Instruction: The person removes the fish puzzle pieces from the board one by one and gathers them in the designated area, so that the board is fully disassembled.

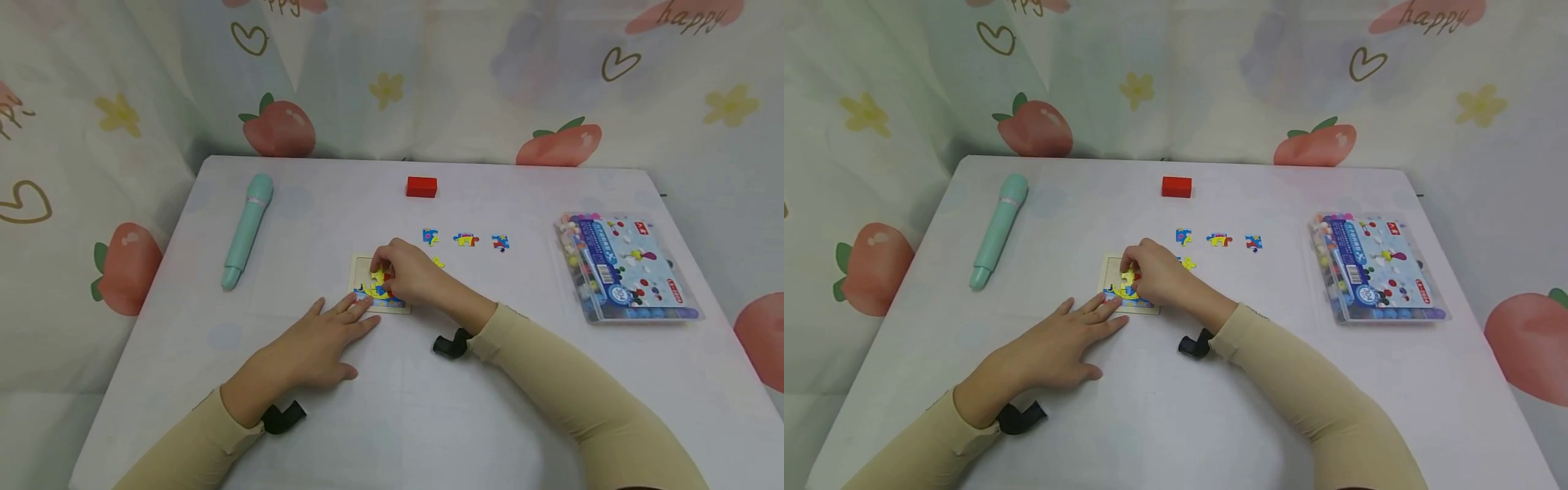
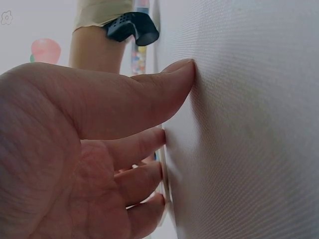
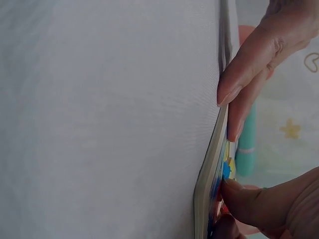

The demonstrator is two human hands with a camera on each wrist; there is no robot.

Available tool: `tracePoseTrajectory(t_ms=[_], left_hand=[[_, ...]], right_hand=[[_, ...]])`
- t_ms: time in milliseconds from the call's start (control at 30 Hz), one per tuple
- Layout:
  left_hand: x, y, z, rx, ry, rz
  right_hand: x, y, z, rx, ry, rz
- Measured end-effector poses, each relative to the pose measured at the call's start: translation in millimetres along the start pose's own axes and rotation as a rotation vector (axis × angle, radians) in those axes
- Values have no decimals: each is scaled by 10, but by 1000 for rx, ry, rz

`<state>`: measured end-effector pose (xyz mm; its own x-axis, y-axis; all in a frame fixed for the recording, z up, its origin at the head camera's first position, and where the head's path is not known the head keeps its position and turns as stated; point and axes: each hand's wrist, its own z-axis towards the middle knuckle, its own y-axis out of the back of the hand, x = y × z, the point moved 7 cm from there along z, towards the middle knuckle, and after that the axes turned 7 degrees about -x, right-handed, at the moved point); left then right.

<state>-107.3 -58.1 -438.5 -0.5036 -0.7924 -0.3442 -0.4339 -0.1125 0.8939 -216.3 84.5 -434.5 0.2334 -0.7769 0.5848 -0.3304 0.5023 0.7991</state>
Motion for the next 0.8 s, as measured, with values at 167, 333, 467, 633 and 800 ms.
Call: tracePoseTrajectory(t_ms=[167,333,467,633,800], left_hand=[[0,2,0,1,0,0],[-2,7,-2,6,2,-4],[-4,9,-3,10,6,-10],[-13,17,-8,14,10,-11],[-20,22,-15,18,10,-10]], right_hand=[[0,0,-3,0,-13,38],[-20,6,0,-12,-30,96],[-40,30,-1,-27,-34,145],[-60,65,-8,-17,-44,194],[-107,81,2,2,-43,224]])
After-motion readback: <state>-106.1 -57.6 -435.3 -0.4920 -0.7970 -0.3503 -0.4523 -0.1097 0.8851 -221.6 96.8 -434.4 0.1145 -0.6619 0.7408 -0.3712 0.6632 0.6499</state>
